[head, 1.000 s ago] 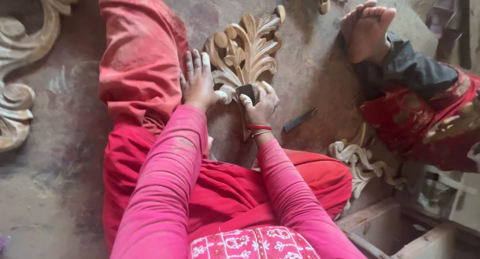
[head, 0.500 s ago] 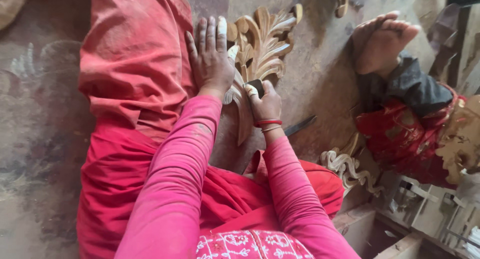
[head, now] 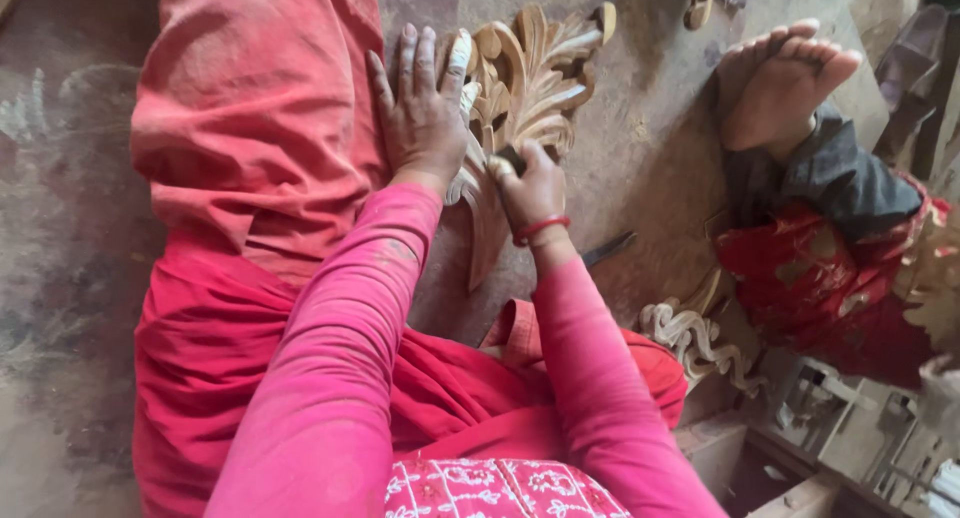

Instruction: The person sits on the floor and carves a decorative floral pattern into a wooden piece using a chisel. They hold the wood steady with one hand while shaping the details with the other.

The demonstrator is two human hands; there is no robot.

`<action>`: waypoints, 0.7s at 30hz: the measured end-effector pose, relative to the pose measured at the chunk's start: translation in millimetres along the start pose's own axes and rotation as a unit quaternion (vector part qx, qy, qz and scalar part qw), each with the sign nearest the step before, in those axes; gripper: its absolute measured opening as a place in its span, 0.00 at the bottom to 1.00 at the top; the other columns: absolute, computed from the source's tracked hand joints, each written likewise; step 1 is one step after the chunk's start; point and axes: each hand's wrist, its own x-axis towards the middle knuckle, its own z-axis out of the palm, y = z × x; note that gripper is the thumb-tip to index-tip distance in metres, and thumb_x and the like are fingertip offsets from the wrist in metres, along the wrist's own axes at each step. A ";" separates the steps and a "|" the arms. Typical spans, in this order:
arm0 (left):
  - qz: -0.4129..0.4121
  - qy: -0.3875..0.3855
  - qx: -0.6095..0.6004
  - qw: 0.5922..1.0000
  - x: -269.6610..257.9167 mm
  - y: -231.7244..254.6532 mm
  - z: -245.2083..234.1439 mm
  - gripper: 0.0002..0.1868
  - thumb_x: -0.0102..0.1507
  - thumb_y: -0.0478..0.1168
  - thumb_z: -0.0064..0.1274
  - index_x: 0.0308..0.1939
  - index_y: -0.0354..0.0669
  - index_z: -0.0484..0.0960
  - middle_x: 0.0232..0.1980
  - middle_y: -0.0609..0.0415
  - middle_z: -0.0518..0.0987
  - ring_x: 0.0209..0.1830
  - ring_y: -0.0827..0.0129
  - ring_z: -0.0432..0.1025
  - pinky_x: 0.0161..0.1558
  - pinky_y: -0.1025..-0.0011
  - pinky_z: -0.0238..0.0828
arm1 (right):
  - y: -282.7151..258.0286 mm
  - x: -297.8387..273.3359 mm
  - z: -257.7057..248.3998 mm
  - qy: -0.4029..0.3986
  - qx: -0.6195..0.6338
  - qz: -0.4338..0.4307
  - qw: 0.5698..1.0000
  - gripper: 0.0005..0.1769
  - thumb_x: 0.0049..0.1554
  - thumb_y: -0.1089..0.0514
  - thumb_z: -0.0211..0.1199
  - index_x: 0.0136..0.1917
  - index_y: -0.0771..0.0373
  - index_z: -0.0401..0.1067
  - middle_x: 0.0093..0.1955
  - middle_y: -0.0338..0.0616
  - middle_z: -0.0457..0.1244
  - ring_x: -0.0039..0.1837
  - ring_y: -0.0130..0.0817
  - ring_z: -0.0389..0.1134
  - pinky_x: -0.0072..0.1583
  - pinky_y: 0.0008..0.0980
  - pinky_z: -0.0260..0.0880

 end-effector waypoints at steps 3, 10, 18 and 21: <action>0.012 0.010 -0.016 1.000 -2.4 -0.4 1.5 0.30 0.73 0.47 0.44 0.80 0.60 0.61 0.81 0.48 0.58 0.85 0.54 0.44 0.79 0.38 0.21 | -1.2 -4.3 2.6 0.045 -0.018 0.029 0.998 0.18 0.55 0.43 0.70 0.46 0.59 0.73 0.42 0.55 0.70 0.46 0.56 0.72 0.47 0.49 0.70; 0.000 0.011 -0.030 0.999 3.8 0.6 0.0 0.32 0.71 0.48 0.44 0.80 0.59 0.62 0.80 0.48 0.60 0.83 0.53 0.46 0.76 0.35 0.23 | 14.4 10.4 13.8 -0.055 0.154 0.037 0.986 0.17 0.51 0.47 0.72 0.43 0.61 0.74 0.40 0.55 0.72 0.46 0.56 0.72 0.48 0.45 0.74; 0.015 0.029 -0.009 0.999 1.1 -1.2 -5.0 0.30 0.73 0.47 0.43 0.80 0.58 0.63 0.80 0.48 0.61 0.83 0.53 0.46 0.77 0.35 0.23 | 12.4 17.7 5.5 0.065 0.011 0.033 0.997 0.18 0.54 0.47 0.73 0.46 0.62 0.74 0.43 0.56 0.70 0.46 0.52 0.71 0.48 0.45 0.69; 0.017 0.029 -0.016 0.999 2.6 0.7 -0.7 0.29 0.73 0.47 0.43 0.80 0.57 0.64 0.80 0.47 0.62 0.83 0.54 0.47 0.77 0.35 0.23 | 18.4 18.7 3.3 -0.009 0.016 0.032 0.999 0.18 0.53 0.47 0.73 0.44 0.62 0.73 0.41 0.55 0.69 0.44 0.50 0.72 0.48 0.44 0.70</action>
